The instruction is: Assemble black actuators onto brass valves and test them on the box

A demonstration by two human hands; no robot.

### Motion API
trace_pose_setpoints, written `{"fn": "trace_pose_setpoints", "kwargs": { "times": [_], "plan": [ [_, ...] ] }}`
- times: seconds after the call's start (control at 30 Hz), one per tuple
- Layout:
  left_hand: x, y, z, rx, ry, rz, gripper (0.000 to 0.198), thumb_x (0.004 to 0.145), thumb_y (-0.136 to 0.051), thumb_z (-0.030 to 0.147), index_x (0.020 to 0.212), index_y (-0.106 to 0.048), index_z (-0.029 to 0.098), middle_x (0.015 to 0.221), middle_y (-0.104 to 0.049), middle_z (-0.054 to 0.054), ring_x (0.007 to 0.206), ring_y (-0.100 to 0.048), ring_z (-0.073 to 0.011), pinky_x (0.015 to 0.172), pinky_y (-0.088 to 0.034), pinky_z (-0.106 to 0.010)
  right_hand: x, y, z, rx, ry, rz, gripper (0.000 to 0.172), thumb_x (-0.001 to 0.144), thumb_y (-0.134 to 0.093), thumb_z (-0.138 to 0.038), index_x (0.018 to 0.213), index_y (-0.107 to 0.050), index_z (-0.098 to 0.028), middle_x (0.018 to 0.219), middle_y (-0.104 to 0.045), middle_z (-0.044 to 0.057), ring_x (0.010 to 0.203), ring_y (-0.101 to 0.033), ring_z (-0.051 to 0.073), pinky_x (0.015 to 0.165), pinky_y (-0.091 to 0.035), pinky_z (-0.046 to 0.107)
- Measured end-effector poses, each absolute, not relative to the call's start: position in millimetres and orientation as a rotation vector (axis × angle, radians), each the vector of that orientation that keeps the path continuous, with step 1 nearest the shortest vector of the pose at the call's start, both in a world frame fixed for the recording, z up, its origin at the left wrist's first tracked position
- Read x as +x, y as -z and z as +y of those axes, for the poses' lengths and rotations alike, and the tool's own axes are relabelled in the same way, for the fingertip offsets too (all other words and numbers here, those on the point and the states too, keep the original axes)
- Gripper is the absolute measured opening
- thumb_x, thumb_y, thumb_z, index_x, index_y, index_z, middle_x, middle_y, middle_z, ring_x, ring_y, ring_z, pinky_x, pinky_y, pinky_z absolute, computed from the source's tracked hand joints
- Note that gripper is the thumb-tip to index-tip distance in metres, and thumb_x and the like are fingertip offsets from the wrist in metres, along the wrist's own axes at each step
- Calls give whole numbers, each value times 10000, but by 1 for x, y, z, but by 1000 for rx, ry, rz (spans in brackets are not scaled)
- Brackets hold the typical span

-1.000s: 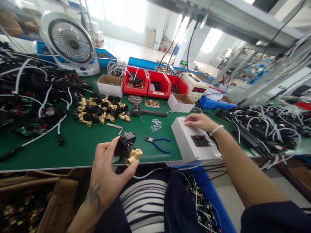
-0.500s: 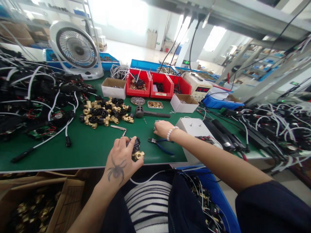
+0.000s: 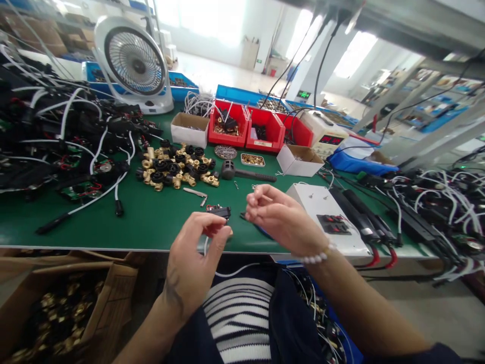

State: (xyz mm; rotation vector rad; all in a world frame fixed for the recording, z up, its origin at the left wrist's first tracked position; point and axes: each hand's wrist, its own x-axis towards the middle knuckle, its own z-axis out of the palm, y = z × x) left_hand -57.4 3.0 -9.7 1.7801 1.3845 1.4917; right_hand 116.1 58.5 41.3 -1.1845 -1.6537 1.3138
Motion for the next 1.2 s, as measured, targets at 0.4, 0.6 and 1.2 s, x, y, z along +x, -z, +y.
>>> {"fn": "trace_pose_setpoints", "kwargs": {
  "times": [0.4,0.6,1.2],
  "plan": [
    [-22,-30,-35,1724,-1373,1058,86,867,-649,152,861,-667,236,848,-725,77,780,-672,-66,729,-536,-129,105,-42,-17,-475,-1738,-609,212,643,-634,-97,787,-595,-247,707,-381,-61,540,-374,82,1053,-458,369],
    [-22,-33,-38,1705,-1397,1067,107,845,-659,110,851,-663,217,844,-723,80,807,-667,-36,786,-500,-73,102,-41,-21,-354,-1740,-579,210,663,-653,-67,806,-610,-214,718,-444,-69,589,-450,50,983,-479,243],
    [-24,-37,-39,1748,-1383,1091,101,877,-604,103,850,-657,184,837,-698,54,839,-658,-18,829,-457,-32,100,-38,-25,-357,-1633,-709,188,720,-666,-62,845,-634,-199,773,-501,-55,680,-524,45,999,-480,240]
  ]
}}
